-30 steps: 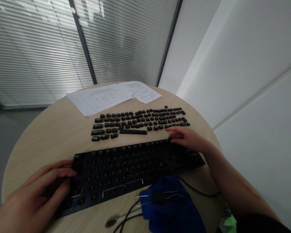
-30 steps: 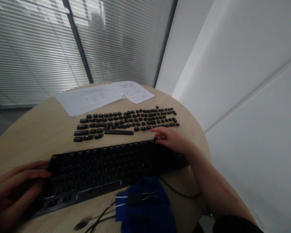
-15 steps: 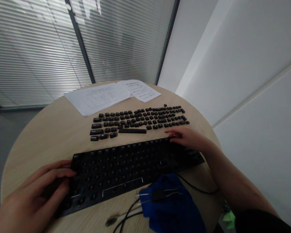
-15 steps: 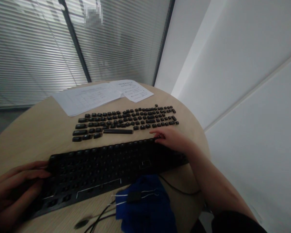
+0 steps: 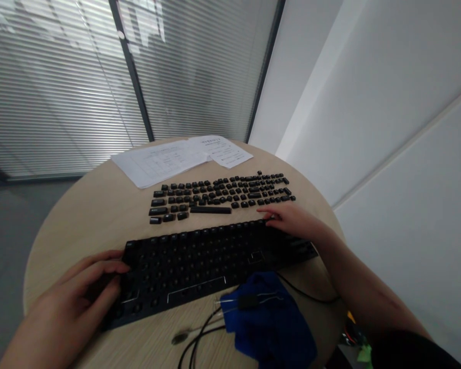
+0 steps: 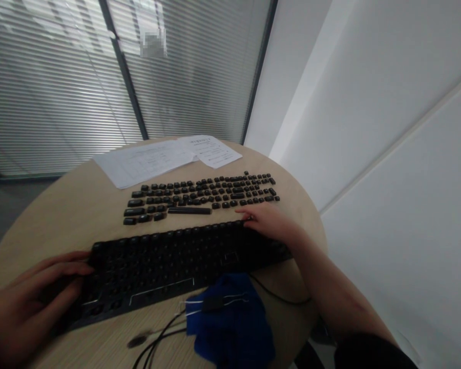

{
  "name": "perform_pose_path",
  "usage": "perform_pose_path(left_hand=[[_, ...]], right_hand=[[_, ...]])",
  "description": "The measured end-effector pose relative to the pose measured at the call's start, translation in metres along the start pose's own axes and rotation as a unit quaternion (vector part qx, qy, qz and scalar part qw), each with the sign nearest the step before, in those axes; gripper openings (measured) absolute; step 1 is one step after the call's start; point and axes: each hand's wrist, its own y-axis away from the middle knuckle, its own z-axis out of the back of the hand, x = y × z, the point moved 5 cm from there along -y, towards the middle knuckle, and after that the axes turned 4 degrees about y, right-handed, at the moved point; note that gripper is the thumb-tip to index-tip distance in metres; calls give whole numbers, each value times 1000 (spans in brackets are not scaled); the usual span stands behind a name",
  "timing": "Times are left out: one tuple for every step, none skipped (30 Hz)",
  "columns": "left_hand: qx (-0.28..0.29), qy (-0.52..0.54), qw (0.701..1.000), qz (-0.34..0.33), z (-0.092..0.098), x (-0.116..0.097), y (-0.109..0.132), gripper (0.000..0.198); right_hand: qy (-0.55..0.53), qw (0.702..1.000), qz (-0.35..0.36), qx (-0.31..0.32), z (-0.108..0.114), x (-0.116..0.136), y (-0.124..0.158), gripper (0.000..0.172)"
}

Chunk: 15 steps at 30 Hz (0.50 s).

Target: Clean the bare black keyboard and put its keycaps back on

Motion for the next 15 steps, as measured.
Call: perform_pose_path(left_hand=[[7,18,1000,-5,0,-1,0,35],[12,33,999,-9,0,-2,1,34],[12,44,999,-12,0,-3,1,33],[9,48,999,-13,0,-4,0,33],[7,53,998,-15,0,-4,0,33],[3,58,998,-18,0,-5,0,33],[-1,62,998,-21,0,-5,-1,33],[-7,65,998,-23,0,-5,-1,33],[-10,66,997,-24,0,-4,-1,32],[-12,67,997,-23,-1,-4,-1,32],[-12,67,997,-22,-1,-3,-1,31],[-12,68,997,-21,-2,-2,0,31],[-11,70,997,-23,-2,-2,0,31],[-12,73,997,-26,-2,-3,0,31],[-15,75,997,-30,-1,-4,0,30]], right_hand=[[-6,1000,5,-2,2,-1,1,47],[-10,1000,12,-10,6,-2,2,46],[-10,999,21,-25,11,-5,1,43],[-6,999,29,-45,18,-8,0,40],[1,997,34,-67,27,-12,-4,36],[10,996,33,-85,36,-17,-10,34],[25,995,19,-94,44,-25,-19,32],[44,994,-5,-96,52,-34,-31,31],[64,993,-36,-90,59,-45,-45,30],[92,990,-77,-80,65,-58,-61,30],[112,985,-105,-74,69,-69,-77,30],[126,982,-126,-68,73,-80,-94,30],[139,978,-143,-58,74,-90,-110,27],[149,975,-156,-45,74,-100,-125,24],[158,973,-168,-30,72,-108,-139,23]])
